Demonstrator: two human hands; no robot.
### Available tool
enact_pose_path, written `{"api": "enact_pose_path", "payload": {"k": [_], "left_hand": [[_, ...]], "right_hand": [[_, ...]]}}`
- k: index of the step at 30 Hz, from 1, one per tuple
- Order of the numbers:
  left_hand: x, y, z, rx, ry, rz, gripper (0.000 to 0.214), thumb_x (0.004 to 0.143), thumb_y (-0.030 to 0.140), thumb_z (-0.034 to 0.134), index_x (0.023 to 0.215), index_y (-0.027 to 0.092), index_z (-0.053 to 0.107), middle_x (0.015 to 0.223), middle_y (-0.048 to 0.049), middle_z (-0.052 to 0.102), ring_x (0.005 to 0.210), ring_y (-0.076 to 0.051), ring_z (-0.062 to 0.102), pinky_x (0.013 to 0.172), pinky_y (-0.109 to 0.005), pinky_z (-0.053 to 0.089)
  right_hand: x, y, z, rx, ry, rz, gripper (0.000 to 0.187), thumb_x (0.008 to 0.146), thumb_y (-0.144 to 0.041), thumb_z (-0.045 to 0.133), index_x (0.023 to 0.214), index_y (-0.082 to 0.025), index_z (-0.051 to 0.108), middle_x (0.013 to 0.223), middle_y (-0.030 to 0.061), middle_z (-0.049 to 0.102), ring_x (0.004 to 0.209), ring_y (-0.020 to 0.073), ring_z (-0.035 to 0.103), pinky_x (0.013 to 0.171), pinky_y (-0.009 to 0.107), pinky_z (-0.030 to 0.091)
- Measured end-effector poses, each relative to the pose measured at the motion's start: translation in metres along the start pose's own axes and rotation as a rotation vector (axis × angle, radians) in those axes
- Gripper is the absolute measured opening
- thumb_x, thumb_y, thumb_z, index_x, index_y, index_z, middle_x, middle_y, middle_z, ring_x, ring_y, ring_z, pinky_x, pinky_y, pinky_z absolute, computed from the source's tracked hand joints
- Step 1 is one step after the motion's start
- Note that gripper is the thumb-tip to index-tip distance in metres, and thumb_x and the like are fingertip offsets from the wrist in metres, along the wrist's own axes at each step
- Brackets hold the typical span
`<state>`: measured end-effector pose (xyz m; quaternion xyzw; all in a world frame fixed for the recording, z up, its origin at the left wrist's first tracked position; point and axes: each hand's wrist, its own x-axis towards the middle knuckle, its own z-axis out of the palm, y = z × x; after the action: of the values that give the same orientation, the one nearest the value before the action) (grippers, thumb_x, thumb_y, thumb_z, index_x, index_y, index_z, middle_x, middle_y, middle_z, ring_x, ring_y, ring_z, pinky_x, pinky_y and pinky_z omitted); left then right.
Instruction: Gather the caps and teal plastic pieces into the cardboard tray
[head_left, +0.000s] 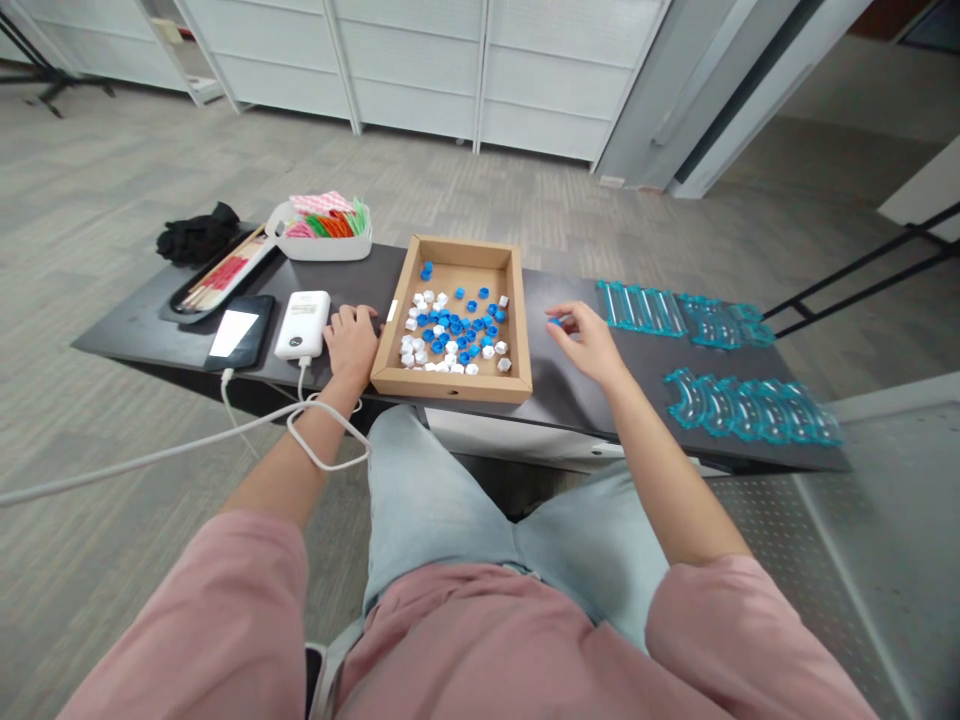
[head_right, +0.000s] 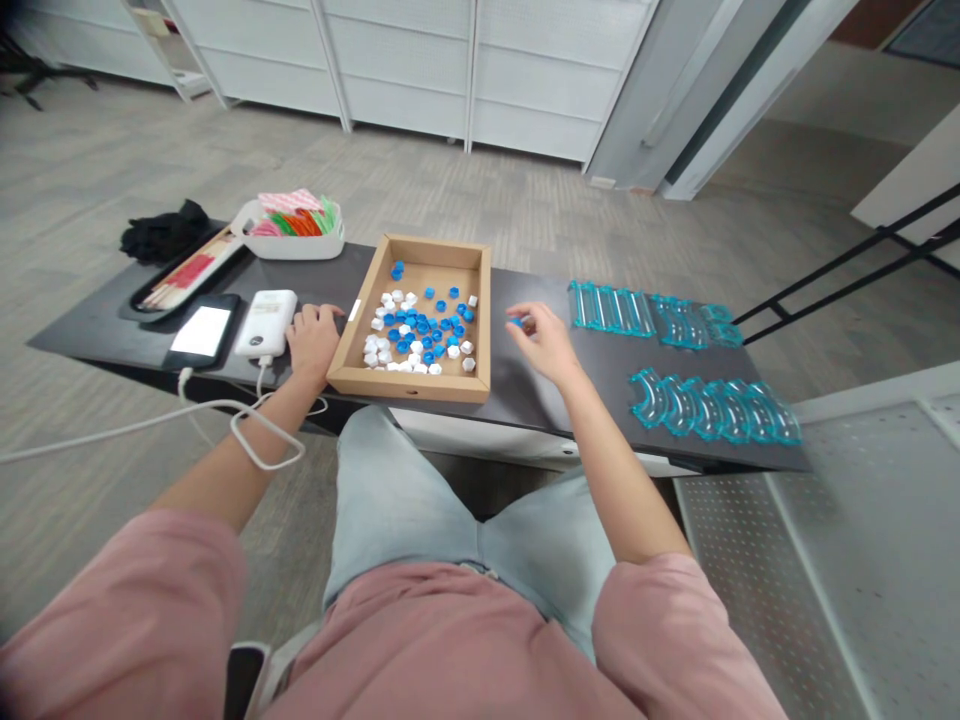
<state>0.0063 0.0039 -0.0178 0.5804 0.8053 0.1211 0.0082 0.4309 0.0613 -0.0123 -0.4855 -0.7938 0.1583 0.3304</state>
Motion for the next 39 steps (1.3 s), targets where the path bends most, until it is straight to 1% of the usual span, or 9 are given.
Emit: {"api": "enact_pose_path", "payload": {"k": [3, 6, 11, 14, 18, 22, 25, 30, 39], "left_hand": [[0.000, -0.001, 0.000, 0.005, -0.013, 0.004, 0.045, 0.117, 0.023, 0.041, 0.153, 0.014, 0.067, 0.156, -0.0267, 0.061, 0.144, -0.040, 0.056, 0.114, -0.048, 0.042], [0.000, -0.002, -0.001, 0.017, -0.027, -0.002, 0.047, 0.118, 0.024, 0.039, 0.155, 0.014, 0.066, 0.157, -0.0270, 0.060, 0.145, -0.040, 0.056, 0.114, -0.048, 0.042], [0.000, -0.001, -0.002, 0.010, -0.023, -0.013, 0.045, 0.118, 0.026, 0.040, 0.154, 0.016, 0.066, 0.158, -0.0263, 0.061, 0.146, -0.041, 0.056, 0.116, -0.049, 0.044], [0.000, 0.000, -0.002, 0.007, -0.011, -0.015, 0.046, 0.119, 0.028, 0.041, 0.154, 0.015, 0.067, 0.159, -0.0270, 0.062, 0.147, -0.042, 0.056, 0.119, -0.051, 0.045], [0.002, 0.003, -0.003, 0.052, -0.028, -0.039, 0.050, 0.119, 0.026, 0.036, 0.157, 0.013, 0.067, 0.161, -0.0276, 0.061, 0.148, -0.042, 0.057, 0.121, -0.052, 0.046], [0.003, 0.002, -0.002, 0.094, -0.022, -0.046, 0.050, 0.118, 0.025, 0.038, 0.156, 0.013, 0.067, 0.161, -0.0270, 0.062, 0.147, -0.041, 0.060, 0.120, -0.051, 0.048], [0.003, 0.000, 0.000, 0.114, -0.001, -0.043, 0.048, 0.118, 0.026, 0.039, 0.154, 0.015, 0.069, 0.160, -0.0259, 0.064, 0.146, -0.040, 0.062, 0.118, -0.049, 0.051], [0.005, -0.002, 0.005, 0.119, 0.019, -0.049, 0.047, 0.118, 0.028, 0.038, 0.151, 0.017, 0.070, 0.157, -0.0238, 0.066, 0.144, -0.038, 0.064, 0.117, -0.048, 0.051], [0.006, -0.002, 0.004, 0.100, 0.005, -0.058, 0.047, 0.118, 0.028, 0.040, 0.153, 0.017, 0.069, 0.158, -0.0255, 0.064, 0.143, -0.039, 0.063, 0.117, -0.048, 0.050]], "right_hand": [[0.019, -0.037, 0.005, 0.020, -0.067, -0.095, 0.043, 0.112, -0.050, 0.063, 0.148, -0.028, 0.074, 0.142, 0.0134, 0.074, 0.103, 0.0285, 0.076, 0.099, 0.049, 0.067], [0.027, -0.048, 0.001, -0.018, -0.073, -0.116, 0.047, 0.115, -0.048, 0.059, 0.157, -0.029, 0.070, 0.152, 0.0143, 0.069, 0.108, 0.0293, 0.076, 0.102, 0.049, 0.066], [0.004, 0.002, -0.022, -0.121, 0.029, 0.020, 0.041, 0.115, -0.048, 0.057, 0.145, -0.026, 0.075, 0.141, 0.0153, 0.074, 0.105, 0.0290, 0.075, 0.098, 0.048, 0.066], [-0.025, 0.041, -0.032, -0.258, 0.034, 0.178, 0.044, 0.111, -0.046, 0.060, 0.145, -0.023, 0.076, 0.145, 0.0197, 0.074, 0.120, 0.0361, 0.075, 0.109, 0.056, 0.063], [-0.047, 0.072, -0.033, -0.461, 0.063, 0.408, 0.068, 0.106, -0.044, 0.066, 0.170, -0.020, 0.062, 0.179, 0.0247, 0.056, 0.160, 0.0466, 0.054, 0.128, 0.070, 0.047], [-0.041, 0.085, -0.026, -0.539, 0.087, 0.485, 0.070, 0.110, -0.050, 0.063, 0.175, -0.022, 0.058, 0.189, 0.0231, 0.044, 0.172, 0.0454, 0.039, 0.135, 0.070, 0.035], [-0.037, 0.087, -0.021, -0.540, 0.086, 0.449, 0.056, 0.114, -0.049, 0.058, 0.160, -0.020, 0.070, 0.183, 0.0248, 0.052, 0.168, 0.0439, 0.045, 0.134, 0.068, 0.036], [-0.044, 0.081, -0.020, -0.515, 0.124, 0.365, 0.041, 0.112, -0.051, 0.065, 0.134, -0.019, 0.079, 0.161, 0.0261, 0.065, 0.143, 0.0417, 0.065, 0.119, 0.058, 0.051], [-0.042, 0.067, -0.018, -0.478, 0.170, 0.435, 0.025, 0.112, -0.038, 0.061, 0.117, -0.023, 0.080, 0.135, 0.0199, 0.076, 0.124, 0.0374, 0.071, 0.105, 0.049, 0.053]]}}
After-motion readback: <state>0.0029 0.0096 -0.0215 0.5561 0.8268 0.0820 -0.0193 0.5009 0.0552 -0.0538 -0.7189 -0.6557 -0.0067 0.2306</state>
